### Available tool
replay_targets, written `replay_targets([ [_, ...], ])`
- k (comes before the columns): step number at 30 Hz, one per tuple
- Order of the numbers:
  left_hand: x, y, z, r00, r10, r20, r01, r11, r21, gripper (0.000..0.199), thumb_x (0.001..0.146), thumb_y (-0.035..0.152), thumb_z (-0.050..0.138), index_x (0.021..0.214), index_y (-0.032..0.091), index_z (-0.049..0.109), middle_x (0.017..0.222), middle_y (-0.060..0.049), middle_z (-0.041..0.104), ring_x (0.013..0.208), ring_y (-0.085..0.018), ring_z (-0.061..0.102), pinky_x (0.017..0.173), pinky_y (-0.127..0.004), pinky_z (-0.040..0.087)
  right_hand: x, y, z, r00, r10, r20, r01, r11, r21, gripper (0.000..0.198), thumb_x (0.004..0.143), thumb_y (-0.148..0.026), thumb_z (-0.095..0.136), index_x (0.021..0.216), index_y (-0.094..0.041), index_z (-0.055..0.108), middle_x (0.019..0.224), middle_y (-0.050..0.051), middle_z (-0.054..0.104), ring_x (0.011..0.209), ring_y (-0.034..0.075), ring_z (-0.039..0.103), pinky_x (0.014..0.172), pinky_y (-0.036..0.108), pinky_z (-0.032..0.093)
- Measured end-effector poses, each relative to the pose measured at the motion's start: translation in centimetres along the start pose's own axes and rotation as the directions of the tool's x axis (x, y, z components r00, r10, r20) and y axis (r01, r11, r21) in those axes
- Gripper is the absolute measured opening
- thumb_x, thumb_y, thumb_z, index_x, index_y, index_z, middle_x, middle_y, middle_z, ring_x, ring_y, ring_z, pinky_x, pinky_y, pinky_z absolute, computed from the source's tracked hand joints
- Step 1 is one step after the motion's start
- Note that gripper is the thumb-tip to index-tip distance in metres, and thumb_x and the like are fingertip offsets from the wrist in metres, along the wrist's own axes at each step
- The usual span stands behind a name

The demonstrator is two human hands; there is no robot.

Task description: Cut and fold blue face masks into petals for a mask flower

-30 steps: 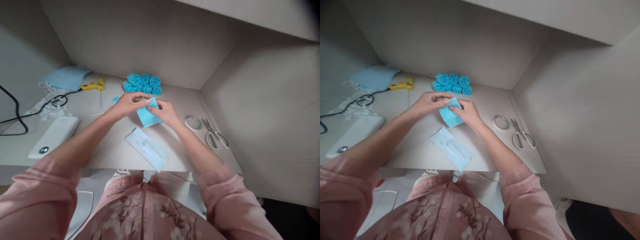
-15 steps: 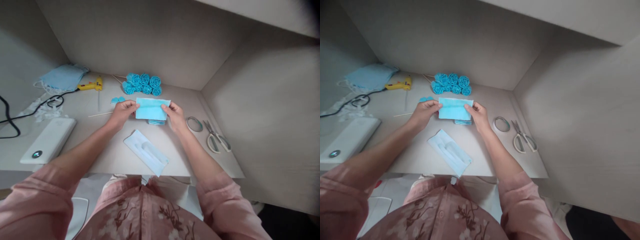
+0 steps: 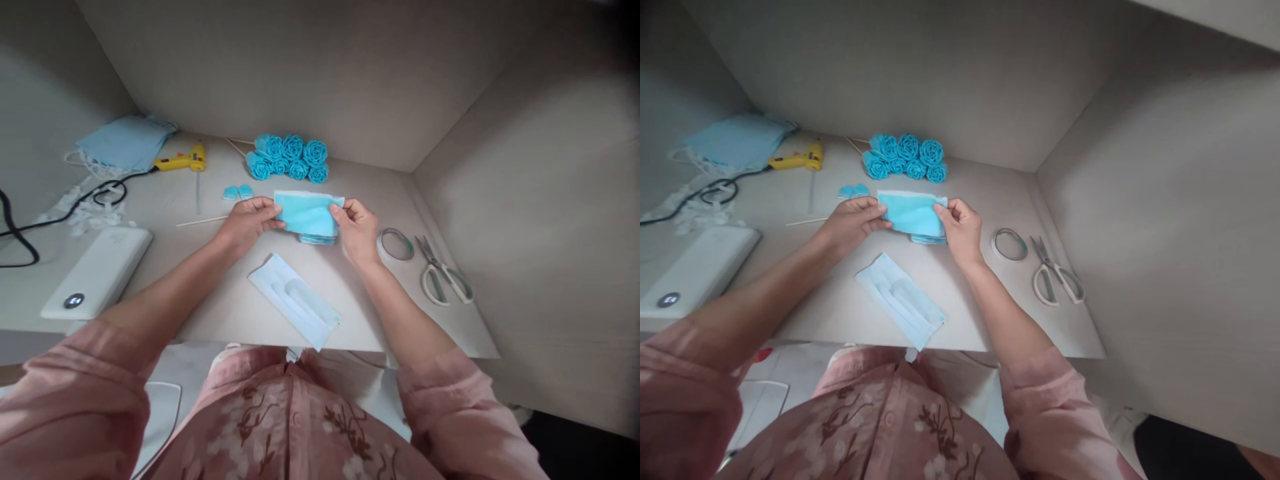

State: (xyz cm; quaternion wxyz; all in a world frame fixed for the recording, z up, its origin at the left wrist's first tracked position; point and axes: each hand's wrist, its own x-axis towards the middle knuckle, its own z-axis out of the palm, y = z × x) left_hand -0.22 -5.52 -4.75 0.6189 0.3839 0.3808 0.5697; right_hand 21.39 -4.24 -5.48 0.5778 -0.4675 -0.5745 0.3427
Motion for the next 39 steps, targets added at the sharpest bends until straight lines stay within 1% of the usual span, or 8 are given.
replay_targets([
  [11, 0.0, -0.1, 0.1, 0.998, 0.059, 0.035, -0.061, 0.997, 0.046, 0.035, 0.069, 0.036, 0.086, 0.073, 0.013, 0.061, 0.061, 0.003, 0.057, 0.056, -0.008, 0.058, 0.056, -0.021, 0.057, -0.5, -0.3, 0.1, 1.0, -0.012, 0.001, 0.012, 1.0, 0.002, 0.03, 0.08, -0.045, 0.068, 0.07, -0.019, 0.057, 0.064, -0.005, 0.042, 0.06, 0.008, 0.035, 0.055, 0.022, 0.029],
  [18, -0.1, -0.2, 0.4, 0.996, 0.063, 0.058, -0.069, 0.993, 0.1, 0.041, 0.071, 0.046, 0.083, 0.085, 0.015, 0.062, 0.073, 0.001, 0.064, 0.064, -0.011, 0.064, 0.056, -0.023, 0.058, -0.8, -0.4, 0.2, 1.0, -0.011, 0.01, 0.011, 1.0, -0.007, 0.026, 0.081, -0.041, 0.07, 0.071, -0.02, 0.06, 0.063, -0.005, 0.043, 0.06, 0.009, 0.035, 0.054, 0.023, 0.029],
  [24, -0.4, -0.1, 0.5, 0.992, 0.124, 0.034, -0.127, 0.985, 0.116, 0.039, 0.071, 0.045, 0.082, 0.069, 0.016, 0.056, 0.061, 0.003, 0.055, 0.055, -0.009, 0.057, 0.05, -0.022, 0.053, -0.8, -0.7, 0.1, 0.995, 0.06, 0.082, -0.069, 0.991, 0.115, 0.031, 0.075, -0.051, 0.075, 0.083, -0.022, 0.066, 0.071, -0.003, 0.054, 0.064, 0.011, 0.045, 0.059, 0.024, 0.038],
  [26, -0.7, 0.2, 0.7, 0.991, 0.12, 0.053, -0.126, 0.985, 0.115, 0.038, 0.075, 0.046, 0.079, 0.068, 0.017, 0.054, 0.058, 0.004, 0.051, 0.051, -0.009, 0.053, 0.045, -0.021, 0.049, -0.7, -1.3, -0.3, 0.965, 0.123, 0.231, -0.172, 0.963, 0.207, 0.042, 0.073, -0.056, 0.076, 0.1, -0.025, 0.069, 0.081, -0.001, 0.062, 0.072, 0.013, 0.054, 0.066, 0.025, 0.045],
  [28, -1.1, 0.5, 0.8, 0.991, 0.085, 0.099, -0.099, 0.985, 0.141, 0.036, 0.078, 0.046, 0.075, 0.069, 0.018, 0.055, 0.055, 0.004, 0.049, 0.046, -0.009, 0.05, 0.041, -0.021, 0.044, -0.6, -1.9, -0.7, 0.889, 0.183, 0.419, -0.303, 0.922, 0.241, 0.053, 0.075, -0.065, 0.07, 0.111, -0.025, 0.07, 0.086, 0.001, 0.066, 0.076, 0.016, 0.06, 0.068, 0.027, 0.049],
  [31, -1.8, 0.9, 1.2, 0.977, -0.009, 0.212, -0.042, 0.971, 0.234, 0.033, 0.08, 0.045, 0.073, 0.07, 0.018, 0.056, 0.054, 0.004, 0.049, 0.043, -0.008, 0.048, 0.038, -0.02, 0.04, -0.5, -2.4, -1.2, 0.757, 0.258, 0.6, -0.446, 0.876, 0.186, 0.068, 0.077, -0.08, 0.055, 0.101, -0.019, 0.074, 0.084, 0.005, 0.069, 0.075, 0.017, 0.063, 0.065, 0.028, 0.051],
  [33, -2.3, 1.0, 1.4, 0.959, -0.053, 0.277, -0.036, 0.951, 0.308, 0.033, 0.08, 0.045, 0.072, 0.07, 0.018, 0.057, 0.054, 0.004, 0.049, 0.042, -0.008, 0.048, 0.038, -0.02, 0.039, -0.7, -2.6, -1.2, 0.706, 0.289, 0.646, -0.477, 0.869, 0.132, 0.067, 0.076, -0.08, 0.057, 0.091, -0.017, 0.073, 0.08, 0.006, 0.069, 0.073, 0.017, 0.064, 0.064, 0.027, 0.05],
  [39, -3.0, 1.1, 2.4, 0.954, -0.029, 0.3, -0.12, 0.876, 0.467, 0.032, 0.076, 0.045, 0.075, 0.075, 0.016, 0.06, 0.054, 0.006, 0.05, 0.043, -0.008, 0.047, 0.036, -0.019, 0.037, -1.8, -3.4, -0.6, 0.712, 0.231, 0.663, -0.317, 0.948, 0.01, 0.044, 0.079, -0.056, 0.071, 0.064, -0.017, 0.057, 0.057, -0.005, 0.045, 0.052, 0.007, 0.039, 0.05, 0.022, 0.031],
])
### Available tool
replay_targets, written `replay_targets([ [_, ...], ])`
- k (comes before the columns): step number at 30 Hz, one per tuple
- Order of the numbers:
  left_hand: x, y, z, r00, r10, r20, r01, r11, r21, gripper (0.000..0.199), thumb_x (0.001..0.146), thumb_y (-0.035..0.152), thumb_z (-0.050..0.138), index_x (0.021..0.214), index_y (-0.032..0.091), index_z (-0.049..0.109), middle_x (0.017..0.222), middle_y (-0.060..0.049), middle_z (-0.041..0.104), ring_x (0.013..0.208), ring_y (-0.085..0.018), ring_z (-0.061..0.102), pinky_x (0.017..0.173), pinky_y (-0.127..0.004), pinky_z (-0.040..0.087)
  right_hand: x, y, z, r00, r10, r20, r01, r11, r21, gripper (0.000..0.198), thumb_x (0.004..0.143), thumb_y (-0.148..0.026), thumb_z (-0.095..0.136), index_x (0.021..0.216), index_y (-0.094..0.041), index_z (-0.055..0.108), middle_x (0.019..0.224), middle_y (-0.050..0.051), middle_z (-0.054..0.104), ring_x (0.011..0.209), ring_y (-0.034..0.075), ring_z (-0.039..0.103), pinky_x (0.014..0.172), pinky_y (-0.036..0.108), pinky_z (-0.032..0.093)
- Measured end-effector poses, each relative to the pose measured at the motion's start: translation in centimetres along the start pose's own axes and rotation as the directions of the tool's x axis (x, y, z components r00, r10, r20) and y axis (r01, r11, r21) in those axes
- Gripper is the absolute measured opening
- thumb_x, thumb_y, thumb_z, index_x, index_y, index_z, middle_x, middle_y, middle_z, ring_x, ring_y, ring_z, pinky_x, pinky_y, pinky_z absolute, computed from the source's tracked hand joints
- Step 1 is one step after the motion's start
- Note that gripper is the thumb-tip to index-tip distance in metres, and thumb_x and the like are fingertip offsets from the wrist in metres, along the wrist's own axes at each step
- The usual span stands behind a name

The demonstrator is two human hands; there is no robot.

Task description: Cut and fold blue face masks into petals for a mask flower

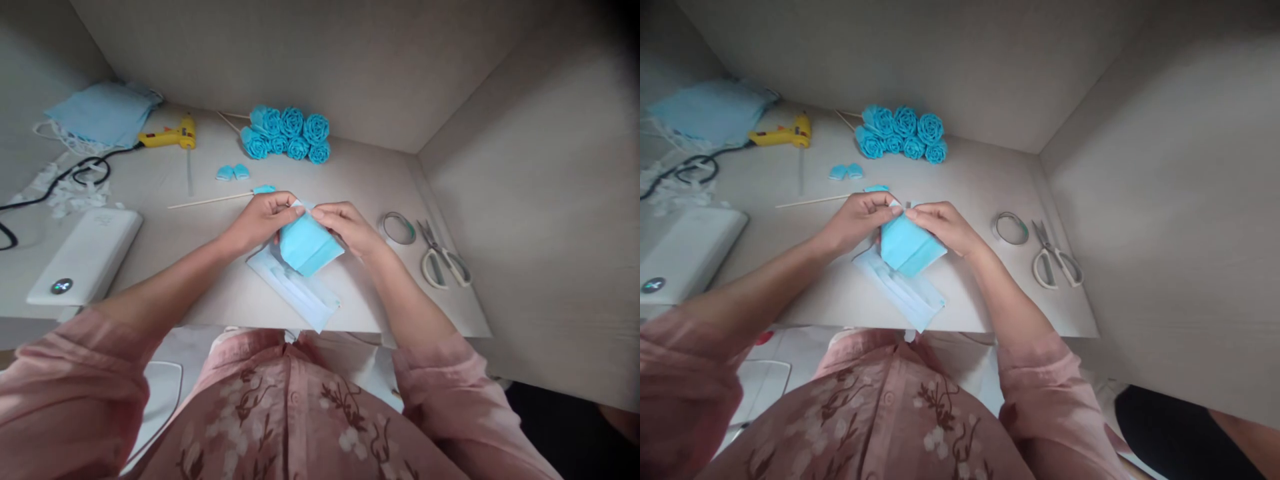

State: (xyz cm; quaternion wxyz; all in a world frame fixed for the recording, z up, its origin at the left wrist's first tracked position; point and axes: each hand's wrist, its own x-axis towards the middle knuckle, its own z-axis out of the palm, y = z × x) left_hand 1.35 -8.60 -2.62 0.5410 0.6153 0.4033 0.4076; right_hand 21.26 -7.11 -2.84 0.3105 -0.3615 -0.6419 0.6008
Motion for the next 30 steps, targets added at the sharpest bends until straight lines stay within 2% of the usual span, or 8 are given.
replay_targets([
  [3, 0.1, -0.1, 0.1, 0.999, 0.006, -0.043, -0.005, 1.0, 0.03, 0.031, 0.076, 0.043, 0.075, 0.074, 0.016, 0.06, 0.052, 0.006, 0.047, 0.042, -0.008, 0.045, 0.037, -0.019, 0.036, 0.1, -0.2, 0.2, 0.999, -0.036, -0.009, 0.035, 0.994, -0.107, 0.038, 0.079, -0.047, 0.069, 0.062, -0.018, 0.052, 0.056, -0.007, 0.035, 0.052, 0.007, 0.031, 0.049, 0.023, 0.024],
  [8, 0.6, -0.8, -0.6, 0.975, 0.02, -0.221, -0.031, 0.998, -0.048, 0.024, 0.081, 0.036, 0.071, 0.07, 0.017, 0.061, 0.053, 0.003, 0.048, 0.043, -0.009, 0.044, 0.039, -0.021, 0.034, 0.3, 0.0, -0.2, 0.998, -0.055, -0.038, 0.048, 0.986, -0.162, 0.037, 0.08, -0.043, 0.064, 0.057, -0.019, 0.047, 0.054, -0.006, 0.034, 0.053, 0.007, 0.033, 0.05, 0.023, 0.026],
  [12, 1.3, -1.2, -1.6, 0.922, 0.021, -0.386, -0.078, 0.988, -0.133, 0.024, 0.084, 0.033, 0.069, 0.068, 0.019, 0.058, 0.054, 0.003, 0.043, 0.047, -0.01, 0.043, 0.044, -0.023, 0.035, 0.6, 0.4, -0.7, 0.994, -0.06, -0.095, 0.051, 0.994, -0.096, 0.029, 0.08, -0.039, 0.064, 0.06, -0.02, 0.055, 0.053, -0.004, 0.049, 0.051, 0.01, 0.048, 0.05, 0.023, 0.039],
  [14, 1.5, -1.2, -2.0, 0.904, 0.023, -0.426, -0.095, 0.984, -0.148, 0.025, 0.085, 0.033, 0.069, 0.067, 0.019, 0.057, 0.054, 0.002, 0.041, 0.05, -0.012, 0.046, 0.047, -0.024, 0.037, 0.7, 0.6, -0.9, 0.994, -0.039, -0.106, 0.035, 0.998, -0.046, 0.025, 0.08, -0.038, 0.063, 0.063, -0.019, 0.059, 0.053, -0.002, 0.057, 0.051, 0.012, 0.055, 0.049, 0.024, 0.044],
  [18, 1.6, -1.2, -2.1, 0.899, 0.011, -0.438, -0.095, 0.981, -0.169, 0.027, 0.086, 0.033, 0.068, 0.066, 0.02, 0.054, 0.055, 0.002, 0.04, 0.052, -0.013, 0.048, 0.05, -0.026, 0.04, 1.1, 0.9, -1.1, 0.984, -0.029, -0.177, 0.036, 0.999, 0.038, 0.024, 0.076, -0.039, 0.068, 0.065, -0.019, 0.06, 0.055, -0.002, 0.058, 0.052, 0.011, 0.057, 0.045, 0.022, 0.045],
  [22, 1.7, -1.2, -1.9, 0.899, 0.008, -0.437, -0.104, 0.975, -0.195, 0.031, 0.086, 0.035, 0.069, 0.067, 0.019, 0.051, 0.056, 0.004, 0.039, 0.05, -0.01, 0.045, 0.049, -0.024, 0.041, 1.3, 1.0, -0.8, 0.968, -0.015, -0.251, 0.045, 0.993, 0.112, 0.033, 0.071, -0.049, 0.076, 0.079, -0.019, 0.065, 0.066, -0.003, 0.058, 0.057, 0.009, 0.055, 0.04, 0.019, 0.035],
  [25, 1.8, -1.4, -1.8, 0.896, 0.031, -0.442, -0.127, 0.973, -0.19, 0.031, 0.085, 0.038, 0.071, 0.068, 0.019, 0.053, 0.056, 0.004, 0.041, 0.05, -0.009, 0.045, 0.048, -0.022, 0.043, 1.4, 1.3, -0.6, 0.959, -0.025, -0.281, 0.049, 0.996, 0.079, 0.043, 0.066, -0.054, 0.081, 0.088, -0.019, 0.068, 0.067, -0.004, 0.055, 0.055, 0.007, 0.046, 0.041, 0.02, 0.027],
  [30, 1.9, -1.6, -1.8, 0.895, 0.056, -0.443, -0.131, 0.982, -0.14, 0.031, 0.082, 0.039, 0.074, 0.067, 0.019, 0.056, 0.055, 0.003, 0.048, 0.049, -0.01, 0.047, 0.046, -0.022, 0.044, 1.9, 2.4, -0.7, 0.884, -0.129, -0.45, 0.116, 0.992, -0.058, 0.043, 0.066, -0.058, 0.081, 0.073, -0.02, 0.061, 0.059, -0.006, 0.043, 0.054, 0.007, 0.033, 0.048, 0.022, 0.026],
])
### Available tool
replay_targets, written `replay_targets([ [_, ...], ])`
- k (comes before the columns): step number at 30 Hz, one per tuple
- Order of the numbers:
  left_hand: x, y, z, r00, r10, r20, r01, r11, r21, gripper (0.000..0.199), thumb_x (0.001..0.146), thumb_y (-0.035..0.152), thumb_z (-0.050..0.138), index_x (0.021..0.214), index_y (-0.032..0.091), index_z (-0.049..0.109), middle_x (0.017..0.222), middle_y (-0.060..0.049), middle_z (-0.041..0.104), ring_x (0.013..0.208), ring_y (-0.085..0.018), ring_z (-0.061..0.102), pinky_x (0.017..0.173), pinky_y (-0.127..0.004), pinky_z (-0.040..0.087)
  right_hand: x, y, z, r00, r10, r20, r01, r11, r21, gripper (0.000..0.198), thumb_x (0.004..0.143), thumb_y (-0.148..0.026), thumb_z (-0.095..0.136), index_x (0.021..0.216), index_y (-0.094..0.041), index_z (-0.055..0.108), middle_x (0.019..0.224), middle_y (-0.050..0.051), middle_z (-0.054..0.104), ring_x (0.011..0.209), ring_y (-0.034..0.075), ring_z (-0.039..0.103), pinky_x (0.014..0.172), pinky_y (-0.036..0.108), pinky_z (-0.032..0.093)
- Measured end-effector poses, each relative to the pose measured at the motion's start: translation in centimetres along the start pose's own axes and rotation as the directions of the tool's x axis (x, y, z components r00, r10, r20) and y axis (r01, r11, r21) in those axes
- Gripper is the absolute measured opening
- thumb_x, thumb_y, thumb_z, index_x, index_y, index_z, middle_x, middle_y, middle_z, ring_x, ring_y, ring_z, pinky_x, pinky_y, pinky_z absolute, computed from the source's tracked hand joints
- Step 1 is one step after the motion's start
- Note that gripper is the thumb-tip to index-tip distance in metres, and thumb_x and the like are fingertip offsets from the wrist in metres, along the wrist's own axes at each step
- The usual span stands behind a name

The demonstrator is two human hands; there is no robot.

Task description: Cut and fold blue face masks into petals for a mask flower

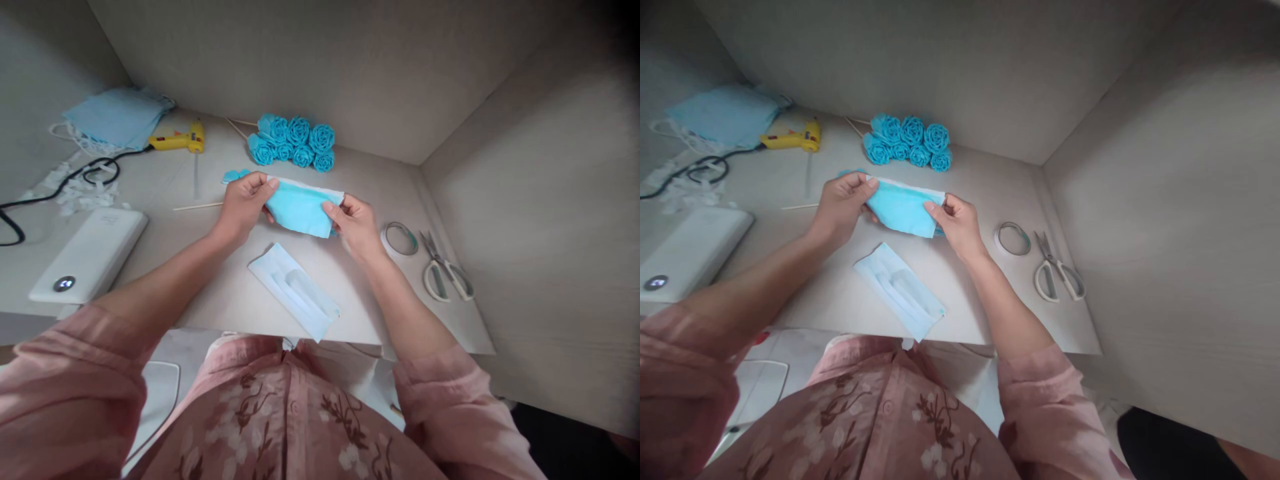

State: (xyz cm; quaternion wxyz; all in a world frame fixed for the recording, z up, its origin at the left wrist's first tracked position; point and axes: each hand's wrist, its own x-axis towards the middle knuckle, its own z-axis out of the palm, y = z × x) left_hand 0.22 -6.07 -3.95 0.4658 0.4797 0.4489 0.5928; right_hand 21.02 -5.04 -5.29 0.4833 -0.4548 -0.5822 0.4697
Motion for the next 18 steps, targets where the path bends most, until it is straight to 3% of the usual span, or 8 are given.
replay_targets([
  [6, 1.7, 0.0, -2.0, 0.994, 0.108, -0.029, -0.105, 0.99, 0.095, 0.025, 0.088, 0.041, 0.067, 0.077, 0.019, 0.063, 0.062, 0.0, 0.06, 0.054, -0.011, 0.054, 0.056, -0.024, 0.044, 0.4, -0.3, -0.7, 0.964, -0.181, -0.194, 0.17, 0.983, -0.072, 0.034, 0.078, -0.053, 0.072, 0.076, -0.022, 0.06, 0.066, -0.004, 0.047, 0.061, 0.01, 0.045, 0.055, 0.024, 0.036],
  [9, 3.4, -0.8, -4.0, 0.986, 0.158, -0.044, -0.136, 0.938, 0.32, 0.016, 0.084, 0.031, 0.064, 0.078, 0.016, 0.066, 0.068, -0.003, 0.064, 0.061, -0.012, 0.056, 0.066, -0.026, 0.045, 1.0, -0.8, -1.6, 0.909, -0.221, -0.352, 0.223, 0.974, -0.037, 0.033, 0.079, -0.054, 0.069, 0.08, -0.022, 0.061, 0.069, -0.002, 0.05, 0.063, 0.012, 0.049, 0.056, 0.025, 0.039],
  [10, 3.9, -1.1, -4.6, 0.988, 0.153, -0.018, -0.13, 0.888, 0.442, 0.013, 0.082, 0.028, 0.063, 0.08, 0.016, 0.068, 0.072, -0.003, 0.066, 0.064, -0.013, 0.057, 0.067, -0.026, 0.043, 1.2, -0.8, -1.9, 0.896, -0.22, -0.385, 0.227, 0.973, -0.026, 0.033, 0.079, -0.054, 0.069, 0.08, -0.022, 0.06, 0.068, -0.002, 0.05, 0.062, 0.011, 0.049, 0.056, 0.025, 0.039],
  [13, 4.6, -2.1, -6.0, 0.988, 0.102, 0.115, -0.154, 0.609, 0.778, 0.018, 0.077, 0.026, 0.065, 0.089, 0.017, 0.074, 0.086, -0.007, 0.071, 0.079, -0.019, 0.061, 0.075, -0.029, 0.042, 1.7, -0.6, -2.5, 0.886, -0.192, -0.421, 0.215, 0.977, 0.007, 0.036, 0.077, -0.056, 0.071, 0.079, -0.022, 0.059, 0.067, -0.003, 0.049, 0.059, 0.011, 0.047, 0.055, 0.025, 0.04],
  [16, 4.7, -2.7, -6.6, 0.976, 0.057, 0.212, -0.218, 0.369, 0.903, 0.019, 0.075, 0.028, 0.066, 0.089, 0.02, 0.076, 0.093, -0.008, 0.072, 0.09, -0.024, 0.063, 0.082, -0.031, 0.041, 1.9, -0.1, -2.7, 0.891, -0.192, -0.411, 0.216, 0.976, 0.013, 0.039, 0.076, -0.058, 0.071, 0.076, -0.022, 0.057, 0.067, -0.003, 0.05, 0.061, 0.011, 0.049, 0.056, 0.025, 0.042],
  [18, 4.7, -2.7, -6.8, 0.977, 0.016, 0.211, -0.206, 0.306, 0.93, 0.014, 0.075, 0.028, 0.065, 0.081, 0.021, 0.075, 0.09, -0.008, 0.072, 0.087, -0.025, 0.063, 0.079, -0.03, 0.04, 2.0, 0.2, -2.6, 0.892, -0.209, -0.402, 0.229, 0.973, 0.002, 0.04, 0.077, -0.059, 0.07, 0.075, -0.022, 0.056, 0.067, -0.003, 0.05, 0.062, 0.011, 0.051, 0.057, 0.025, 0.043],
])
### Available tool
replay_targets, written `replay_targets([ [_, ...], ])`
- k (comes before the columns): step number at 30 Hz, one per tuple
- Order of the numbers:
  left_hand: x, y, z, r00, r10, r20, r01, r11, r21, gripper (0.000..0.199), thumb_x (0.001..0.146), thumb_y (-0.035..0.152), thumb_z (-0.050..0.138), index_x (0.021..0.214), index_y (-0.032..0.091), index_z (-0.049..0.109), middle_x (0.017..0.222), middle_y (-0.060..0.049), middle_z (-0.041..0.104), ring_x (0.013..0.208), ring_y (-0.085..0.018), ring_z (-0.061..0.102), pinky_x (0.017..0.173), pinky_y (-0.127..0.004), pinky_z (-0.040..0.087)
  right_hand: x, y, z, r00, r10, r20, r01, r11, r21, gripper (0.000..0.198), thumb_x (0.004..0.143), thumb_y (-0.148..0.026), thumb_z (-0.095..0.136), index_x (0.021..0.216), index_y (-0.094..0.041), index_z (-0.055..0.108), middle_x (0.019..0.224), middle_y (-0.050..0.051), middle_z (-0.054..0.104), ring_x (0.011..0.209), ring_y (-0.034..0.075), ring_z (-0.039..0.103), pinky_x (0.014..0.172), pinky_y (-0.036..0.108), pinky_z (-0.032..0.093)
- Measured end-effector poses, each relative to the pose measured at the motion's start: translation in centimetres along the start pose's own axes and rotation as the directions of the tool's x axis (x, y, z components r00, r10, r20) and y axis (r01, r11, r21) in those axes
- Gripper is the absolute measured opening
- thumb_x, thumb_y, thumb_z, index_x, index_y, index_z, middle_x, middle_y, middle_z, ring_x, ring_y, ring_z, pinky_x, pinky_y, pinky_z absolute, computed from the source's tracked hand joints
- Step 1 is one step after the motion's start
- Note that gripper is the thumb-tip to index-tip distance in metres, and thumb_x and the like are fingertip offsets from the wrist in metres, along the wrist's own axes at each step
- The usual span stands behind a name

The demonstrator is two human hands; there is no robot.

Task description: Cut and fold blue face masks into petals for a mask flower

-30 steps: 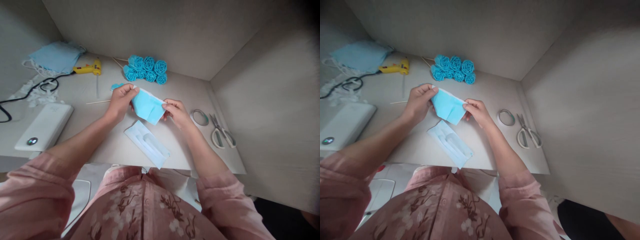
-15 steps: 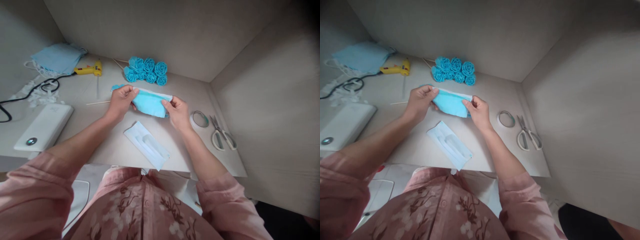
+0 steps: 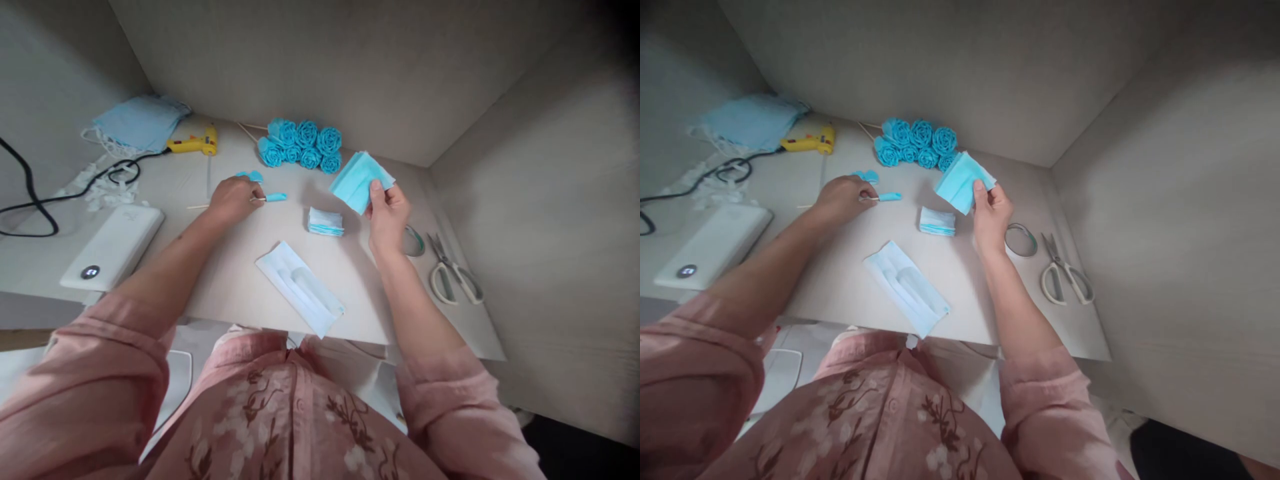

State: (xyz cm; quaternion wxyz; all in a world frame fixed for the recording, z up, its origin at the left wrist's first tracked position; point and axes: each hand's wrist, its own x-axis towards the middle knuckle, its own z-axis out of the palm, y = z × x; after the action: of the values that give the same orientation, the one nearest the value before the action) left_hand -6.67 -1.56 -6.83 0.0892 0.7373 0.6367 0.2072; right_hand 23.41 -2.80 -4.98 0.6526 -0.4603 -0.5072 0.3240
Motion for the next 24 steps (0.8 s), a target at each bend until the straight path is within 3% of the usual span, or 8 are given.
replay_targets([
  [3, 0.0, 0.2, -0.3, 0.999, -0.04, -0.02, 0.038, 0.996, -0.075, 0.01, 0.076, 0.028, 0.065, 0.075, 0.022, 0.073, 0.079, -0.005, 0.07, 0.077, -0.023, 0.06, 0.073, -0.029, 0.037, 0.1, 0.3, 0.0, 0.999, -0.04, 0.007, 0.041, 0.999, -0.025, 0.041, 0.079, -0.061, 0.068, 0.075, -0.022, 0.055, 0.068, -0.003, 0.05, 0.064, 0.012, 0.053, 0.056, 0.025, 0.043],
  [7, -0.2, 1.5, -1.3, 0.987, -0.061, -0.151, 0.015, 0.957, -0.29, 0.011, 0.082, 0.031, 0.064, 0.082, 0.023, 0.072, 0.068, -0.002, 0.063, 0.07, -0.02, 0.054, 0.068, -0.029, 0.032, 0.2, 0.4, -0.1, 0.998, -0.056, 0.017, 0.058, 0.995, -0.082, 0.042, 0.082, -0.064, 0.064, 0.077, -0.023, 0.054, 0.067, -0.002, 0.049, 0.063, 0.013, 0.052, 0.055, 0.026, 0.042],
  [9, -0.4, 2.1, -1.8, 0.984, -0.072, -0.162, 0.014, 0.942, -0.334, 0.013, 0.084, 0.029, 0.061, 0.083, 0.022, 0.072, 0.066, -0.001, 0.06, 0.067, -0.019, 0.051, 0.067, -0.029, 0.031, 0.1, 0.4, -0.1, 0.999, -0.048, 0.01, 0.049, 0.995, -0.089, 0.042, 0.082, -0.064, 0.064, 0.077, -0.024, 0.054, 0.067, -0.002, 0.049, 0.062, 0.013, 0.052, 0.054, 0.026, 0.042],
  [19, -0.5, 1.2, -2.3, 0.995, -0.084, -0.048, 0.077, 0.988, -0.132, 0.024, 0.086, 0.031, 0.052, 0.08, 0.022, 0.072, 0.069, -0.005, 0.063, 0.067, -0.021, 0.052, 0.066, -0.031, 0.031, -0.5, 0.1, 0.3, 0.999, -0.026, 0.023, 0.028, 0.997, -0.069, 0.044, 0.08, -0.065, 0.066, 0.075, -0.023, 0.055, 0.063, -0.005, 0.043, 0.053, 0.009, 0.04, 0.048, 0.025, 0.034],
  [24, -0.3, 0.9, -2.6, 0.993, -0.118, 0.022, 0.12, 0.986, -0.113, 0.025, 0.088, 0.032, 0.05, 0.078, 0.021, 0.07, 0.07, -0.006, 0.062, 0.065, -0.02, 0.048, 0.064, -0.031, 0.027, -0.9, -0.1, 0.6, 0.999, -0.015, 0.04, 0.018, 0.998, -0.057, 0.05, 0.076, -0.07, 0.068, 0.069, -0.023, 0.051, 0.059, -0.006, 0.04, 0.052, 0.009, 0.036, 0.048, 0.026, 0.031],
])
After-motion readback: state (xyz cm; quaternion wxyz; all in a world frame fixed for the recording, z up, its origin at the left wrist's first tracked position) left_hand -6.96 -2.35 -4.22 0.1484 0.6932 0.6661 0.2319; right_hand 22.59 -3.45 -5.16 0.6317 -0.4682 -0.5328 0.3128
